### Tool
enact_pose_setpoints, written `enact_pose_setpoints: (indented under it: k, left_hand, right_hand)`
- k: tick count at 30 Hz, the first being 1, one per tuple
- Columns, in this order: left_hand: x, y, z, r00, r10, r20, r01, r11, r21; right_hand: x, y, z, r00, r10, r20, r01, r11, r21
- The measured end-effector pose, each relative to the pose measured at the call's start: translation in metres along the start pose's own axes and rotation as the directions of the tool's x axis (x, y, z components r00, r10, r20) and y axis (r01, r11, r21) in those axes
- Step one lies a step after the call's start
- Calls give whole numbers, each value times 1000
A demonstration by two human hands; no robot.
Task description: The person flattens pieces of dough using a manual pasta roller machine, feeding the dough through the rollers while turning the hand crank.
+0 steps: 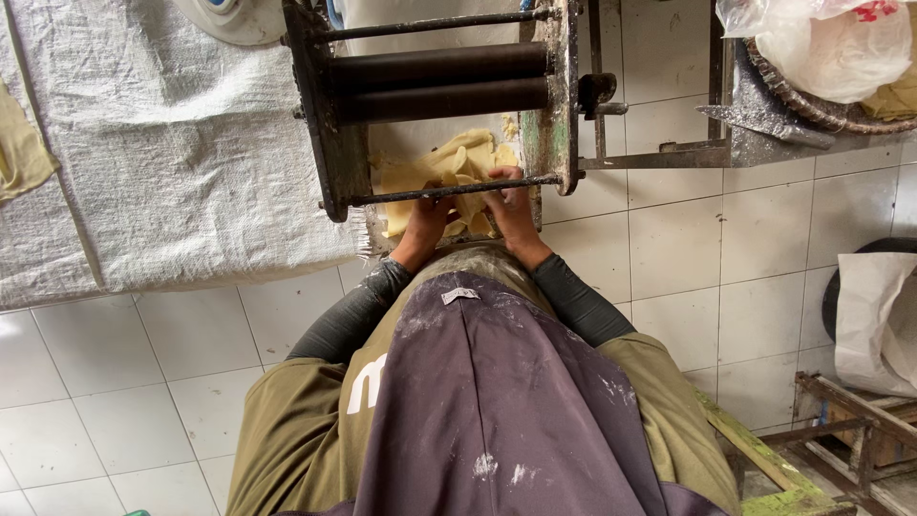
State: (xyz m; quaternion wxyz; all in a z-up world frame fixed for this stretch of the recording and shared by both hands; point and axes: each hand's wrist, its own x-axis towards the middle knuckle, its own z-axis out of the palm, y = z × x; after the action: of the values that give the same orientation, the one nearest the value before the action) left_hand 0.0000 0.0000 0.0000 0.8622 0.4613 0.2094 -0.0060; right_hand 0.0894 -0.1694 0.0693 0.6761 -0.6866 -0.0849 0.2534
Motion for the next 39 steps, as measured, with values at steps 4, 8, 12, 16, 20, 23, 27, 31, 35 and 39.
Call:
enact_pose_setpoints:
  k: [4,8,12,16,20,23,27,31,35,39]
  left_hand:
    - [1,1,4,999,37,33,-41,990,132]
    - [-8,12,1,997,71,21,-74,948,311]
    - [-14,25,7,998,-32,-52,49,924,379]
    - [-19,47,19,996,-80,-47,92,918,386]
    - [-16,65,29,996,-83,-45,94,852,516]
    - [-15,59,27,999,43,32,-52,928,370]
    - [-26,50,12,1000,12,-23,-5,953,304]
    - [-28,52,5,995,97,-20,-99,985,-139]
    - [-29,60,7,993,-42,-110,18,977,-213]
    - [-32,63,10,987,-130,-91,118,985,-126]
  right_hand:
    - [18,9,8,967,-203,155,254,822,-510]
    - [23,9,7,937,-331,108,303,620,-724]
    - [12,-4,-8,946,-310,-94,175,732,-658]
    - [7,-13,-2,893,-449,-3,286,575,-766]
    - [-2,-17,5,896,-430,114,404,682,-609]
    - [-14,-20,7,951,-307,24,289,861,-419]
    - [-29,-26,0,949,-241,-206,174,939,-297]
    - [-37,-21,-7,947,-155,-282,199,971,134]
    - [-34,-9,-12,982,13,-186,28,975,218]
    - [-27,1,-11,996,-84,-28,78,984,-160]
